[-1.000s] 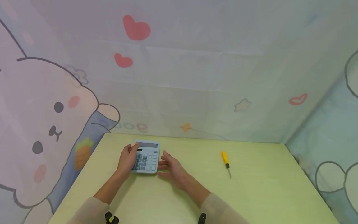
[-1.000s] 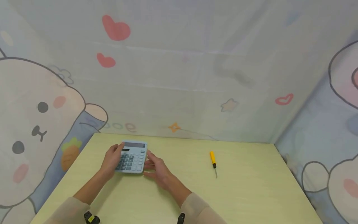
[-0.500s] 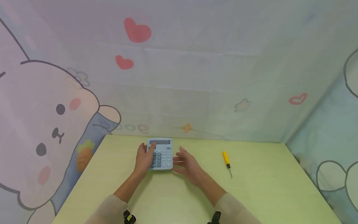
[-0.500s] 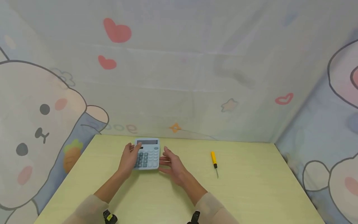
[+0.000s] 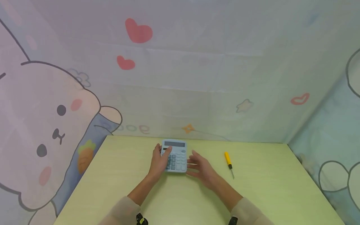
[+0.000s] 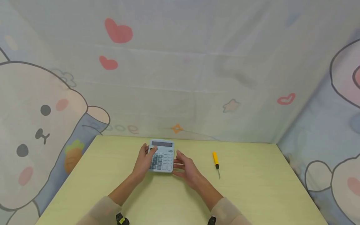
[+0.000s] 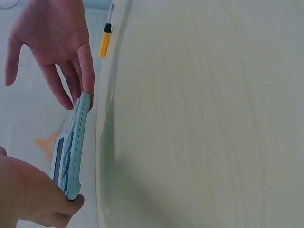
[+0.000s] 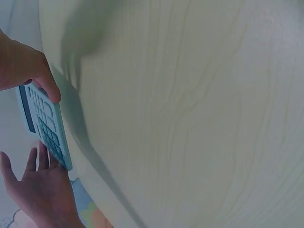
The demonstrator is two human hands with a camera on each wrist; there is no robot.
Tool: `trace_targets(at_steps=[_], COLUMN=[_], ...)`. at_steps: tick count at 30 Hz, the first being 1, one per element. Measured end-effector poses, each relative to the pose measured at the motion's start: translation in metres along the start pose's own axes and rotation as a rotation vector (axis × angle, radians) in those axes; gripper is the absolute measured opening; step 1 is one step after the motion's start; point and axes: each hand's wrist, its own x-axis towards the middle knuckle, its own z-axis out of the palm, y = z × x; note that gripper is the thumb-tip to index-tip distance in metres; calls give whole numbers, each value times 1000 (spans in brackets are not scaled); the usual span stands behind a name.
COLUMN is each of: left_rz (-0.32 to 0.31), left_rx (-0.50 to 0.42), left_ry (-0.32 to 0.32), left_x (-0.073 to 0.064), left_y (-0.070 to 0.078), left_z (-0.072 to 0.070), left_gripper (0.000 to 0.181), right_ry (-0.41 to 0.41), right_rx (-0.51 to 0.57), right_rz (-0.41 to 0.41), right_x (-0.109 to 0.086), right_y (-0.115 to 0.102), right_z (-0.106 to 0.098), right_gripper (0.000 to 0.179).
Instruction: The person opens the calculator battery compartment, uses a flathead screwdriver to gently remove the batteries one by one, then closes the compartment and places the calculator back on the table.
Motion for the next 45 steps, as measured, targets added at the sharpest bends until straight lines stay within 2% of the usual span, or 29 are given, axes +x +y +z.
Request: trace_targets(at_steps=[8, 17, 23, 34, 45], left_rz=[31, 5, 2, 7, -27], left_rx=[-33, -31, -44, -83, -147], left_ry=[-59, -175, -274, -392, -412], left_x=[-7, -12, -15, -12, -12], left_y=[-2, 3, 6, 10, 13], left_z=[8, 14, 13, 11, 10], left_gripper=[92, 90, 87, 88, 94], right_ry=[39, 77, 95, 149, 178], right_rx=[-72, -136, -170, -222, -214], right_rz=[19, 42, 42, 66, 56], right_x=[-5, -12, -19, -26, -28], right_y=[-3, -8, -11, -15, -16], right_z=[-10, -31, -44, -55, -50], right_gripper=[83, 87, 90, 91, 86])
